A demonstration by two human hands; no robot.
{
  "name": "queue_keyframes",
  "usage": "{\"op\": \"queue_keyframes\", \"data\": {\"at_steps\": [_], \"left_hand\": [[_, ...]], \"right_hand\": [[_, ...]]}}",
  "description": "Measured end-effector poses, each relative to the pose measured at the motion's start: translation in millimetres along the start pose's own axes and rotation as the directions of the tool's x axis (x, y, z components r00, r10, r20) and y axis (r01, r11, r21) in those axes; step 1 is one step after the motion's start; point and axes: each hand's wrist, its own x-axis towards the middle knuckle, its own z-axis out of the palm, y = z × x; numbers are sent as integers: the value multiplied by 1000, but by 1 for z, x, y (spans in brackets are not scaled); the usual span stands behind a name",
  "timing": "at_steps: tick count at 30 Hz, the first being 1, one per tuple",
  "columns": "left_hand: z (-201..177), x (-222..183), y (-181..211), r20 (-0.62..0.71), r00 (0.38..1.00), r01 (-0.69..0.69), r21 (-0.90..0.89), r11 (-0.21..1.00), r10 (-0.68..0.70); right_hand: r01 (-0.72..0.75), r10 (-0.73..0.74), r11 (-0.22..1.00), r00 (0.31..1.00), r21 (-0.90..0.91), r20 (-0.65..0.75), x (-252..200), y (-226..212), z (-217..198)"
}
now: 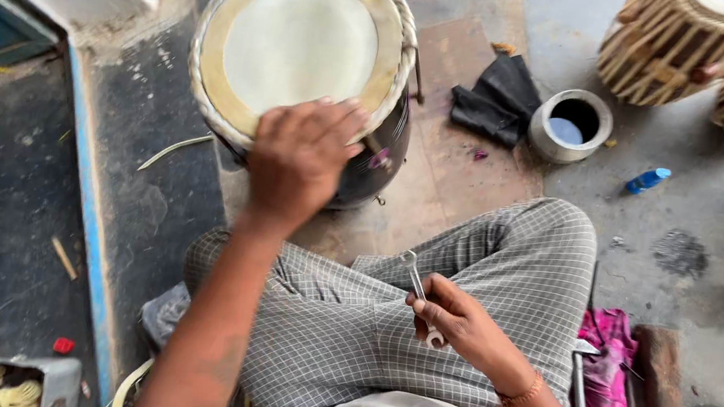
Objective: The person tightens and adjusts the head of a drum using a wrench and a wooden mallet, striking the rim and turning fasteners while sitting cross-legged.
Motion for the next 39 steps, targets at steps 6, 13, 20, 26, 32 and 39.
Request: {"op": "queue_keyframes", "data": {"at_steps": [6, 13, 20, 26, 32, 39], "left_hand": [[-37, -17, -13, 14, 1000, 12, -147, 989, -10], [-14, -16, 8, -140, 970, 176, -163, 971, -199], [4, -24, 13, -219, 952, 194, -112, 975, -215], [8, -28, 10, -215, 953, 191, -125, 974, -215], [10, -26, 10, -214, 953, 195, -110, 975, -215], [10, -28, 10, -209, 951, 206, -122, 971, -228]], "right_hand": [[22, -25, 999, 997, 47, 75, 31, -19, 34], [178, -187, 971, 982, 160, 41, 93, -40, 61], [63, -69, 919, 998, 388, 2, 108, -56, 65], [205, -169, 871, 978, 446, -120, 98, -37, 19], [467, -491, 867, 739, -173, -461, 136, -38, 35], [487, -788, 603, 487, -632, -377, 138, -56, 36]]}}
